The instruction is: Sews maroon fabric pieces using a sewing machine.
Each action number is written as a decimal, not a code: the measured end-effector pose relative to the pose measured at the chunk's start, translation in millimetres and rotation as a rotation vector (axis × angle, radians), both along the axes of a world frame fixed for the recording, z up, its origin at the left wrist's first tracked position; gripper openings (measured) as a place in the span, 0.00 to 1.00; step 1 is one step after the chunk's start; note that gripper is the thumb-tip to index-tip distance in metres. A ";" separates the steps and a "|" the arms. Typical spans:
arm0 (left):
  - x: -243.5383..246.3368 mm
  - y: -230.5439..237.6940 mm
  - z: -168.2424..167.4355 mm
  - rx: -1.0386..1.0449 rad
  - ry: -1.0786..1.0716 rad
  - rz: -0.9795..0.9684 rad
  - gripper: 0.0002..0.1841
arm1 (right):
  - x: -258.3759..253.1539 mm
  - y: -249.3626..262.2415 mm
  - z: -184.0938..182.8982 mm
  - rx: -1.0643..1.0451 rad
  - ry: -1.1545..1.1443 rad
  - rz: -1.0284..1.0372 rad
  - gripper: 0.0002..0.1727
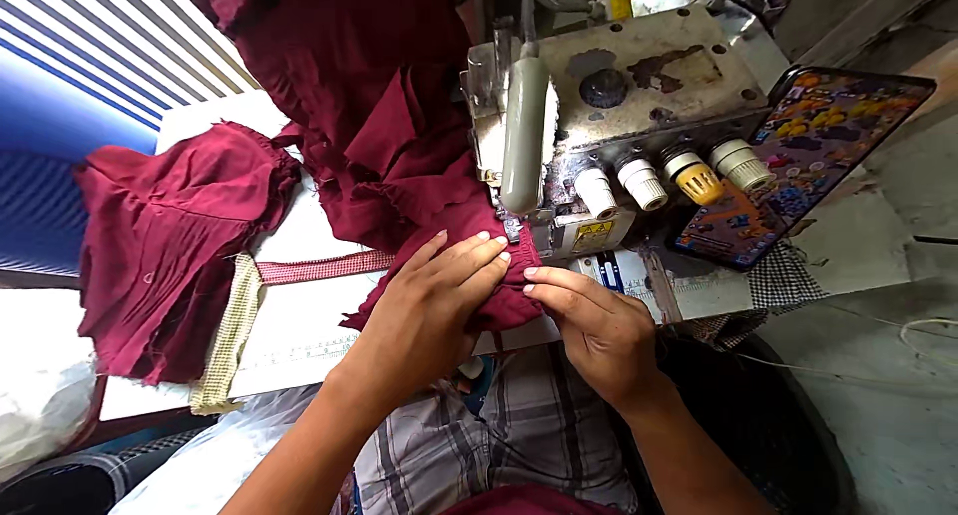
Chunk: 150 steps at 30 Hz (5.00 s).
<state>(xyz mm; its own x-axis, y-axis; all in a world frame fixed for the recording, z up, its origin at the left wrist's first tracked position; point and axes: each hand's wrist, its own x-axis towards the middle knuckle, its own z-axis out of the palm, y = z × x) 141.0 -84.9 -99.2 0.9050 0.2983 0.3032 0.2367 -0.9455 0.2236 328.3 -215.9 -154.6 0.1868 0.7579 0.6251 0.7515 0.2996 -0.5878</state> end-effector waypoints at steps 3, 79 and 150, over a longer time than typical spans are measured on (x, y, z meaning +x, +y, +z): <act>3.5 11.2 4.7 -0.017 0.009 -0.006 0.22 | 0.2 8.0 1.2 -0.006 -0.019 -0.010 0.11; 1.1 -29.8 16.3 -0.093 -0.313 0.074 0.09 | 8.8 5.7 34.7 0.014 -0.054 0.126 0.09; 52.0 349.4 155.2 0.094 0.093 0.578 0.52 | -22.8 14.9 -53.8 -0.218 -0.213 -0.099 0.17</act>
